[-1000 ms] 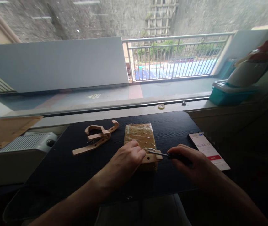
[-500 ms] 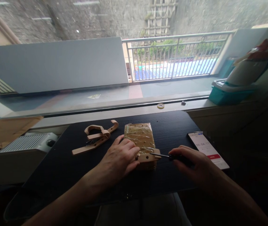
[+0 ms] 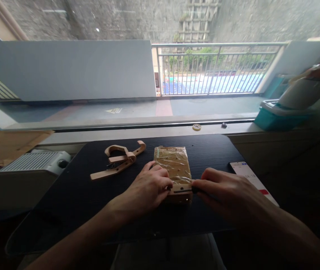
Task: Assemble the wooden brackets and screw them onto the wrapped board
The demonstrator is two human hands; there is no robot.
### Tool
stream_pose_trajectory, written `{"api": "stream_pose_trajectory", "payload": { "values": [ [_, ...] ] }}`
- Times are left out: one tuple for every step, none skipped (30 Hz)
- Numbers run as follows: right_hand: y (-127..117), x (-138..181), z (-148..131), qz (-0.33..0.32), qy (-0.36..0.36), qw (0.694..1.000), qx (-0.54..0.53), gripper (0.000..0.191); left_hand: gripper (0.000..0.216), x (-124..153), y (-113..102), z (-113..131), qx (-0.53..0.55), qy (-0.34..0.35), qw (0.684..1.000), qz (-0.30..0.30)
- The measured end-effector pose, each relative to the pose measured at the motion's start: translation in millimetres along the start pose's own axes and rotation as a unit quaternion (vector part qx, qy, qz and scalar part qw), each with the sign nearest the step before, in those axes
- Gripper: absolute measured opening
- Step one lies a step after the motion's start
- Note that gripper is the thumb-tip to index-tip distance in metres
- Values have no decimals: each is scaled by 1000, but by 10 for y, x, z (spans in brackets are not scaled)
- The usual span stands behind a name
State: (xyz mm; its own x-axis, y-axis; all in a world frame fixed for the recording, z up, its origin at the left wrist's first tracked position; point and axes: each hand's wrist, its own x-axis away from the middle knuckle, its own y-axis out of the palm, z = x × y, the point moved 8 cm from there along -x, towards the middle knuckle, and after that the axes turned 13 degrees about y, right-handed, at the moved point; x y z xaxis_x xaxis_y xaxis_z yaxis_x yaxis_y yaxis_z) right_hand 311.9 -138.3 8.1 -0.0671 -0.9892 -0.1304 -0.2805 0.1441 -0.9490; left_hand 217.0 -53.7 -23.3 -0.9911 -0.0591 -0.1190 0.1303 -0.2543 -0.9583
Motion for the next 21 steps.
{"api": "stream_pose_trajectory", "payload": {
  "values": [
    [-14,-18,-39,12,-7,1000,19,23,16,-1,2,1,0,2,1000,1],
    [-27,-32,-76,24,-14,999,33,22,16,-2,5,0,1,4,1000,2],
    [-38,-42,-110,32,-22,998,44,21,15,-4,8,-3,2,5,1000,2],
    [-43,-51,-137,37,-27,998,51,20,15,-6,11,-7,4,5,1000,1],
    [-42,-57,-158,36,-31,997,57,20,14,-9,12,-10,6,5,1000,0],
    [-37,-63,-175,33,-34,997,61,20,14,-13,12,-13,7,4,1000,1],
    [-32,-67,-187,29,-36,997,64,20,13,-18,10,-14,7,3,1000,2],
    [-29,-71,-195,27,-37,997,67,20,13,-23,8,-15,6,1,1000,4],
    [-28,-75,-199,26,-37,996,70,19,13,-27,7,-15,5,-1,1000,6],
    [-26,-79,-202,27,-38,996,72,19,14,-31,7,-14,4,-4,1000,7],
    [-22,-82,-204,27,-39,996,73,19,14,-33,9,-14,4,-7,1000,7],
    [-15,-86,-205,26,-40,996,73,18,15,-34,12,-14,4,-10,1000,7],
    [-2,-90,-203,23,-40,996,73,18,15,-33,15,-15,4,-13,1000,7],
    [12,-94,-202,19,-40,996,72,18,15,-32,18,-16,4,-15,1000,5],
    [28,-98,-202,13,-41,996,72,18,14,-30,19,-17,4,-16,1000,4],
    [42,-101,-203,8,-43,996,73,18,14,-30,19,-18,3,-15,1000,3],
    [52,-103,-204,4,-43,996,74,18,14,-32,17,-19,3,-14,1000,1],
    [58,-105,-204,3,-44,996,77,18,14,-36,15,-18,3,-12,1000,-1],
    [60,-107,-203,3,-44,996,81,18,14,-43,14,-16,2,-7,1000,-5],
    [60,-109,-200,3,-42,995,86,17,14,-53,15,-14,0,-3,1000,-10],
    [58,-113,-195,4,-39,995,93,17,14,-63,17,-15,-3,0,1000,-17]
  ]
}}
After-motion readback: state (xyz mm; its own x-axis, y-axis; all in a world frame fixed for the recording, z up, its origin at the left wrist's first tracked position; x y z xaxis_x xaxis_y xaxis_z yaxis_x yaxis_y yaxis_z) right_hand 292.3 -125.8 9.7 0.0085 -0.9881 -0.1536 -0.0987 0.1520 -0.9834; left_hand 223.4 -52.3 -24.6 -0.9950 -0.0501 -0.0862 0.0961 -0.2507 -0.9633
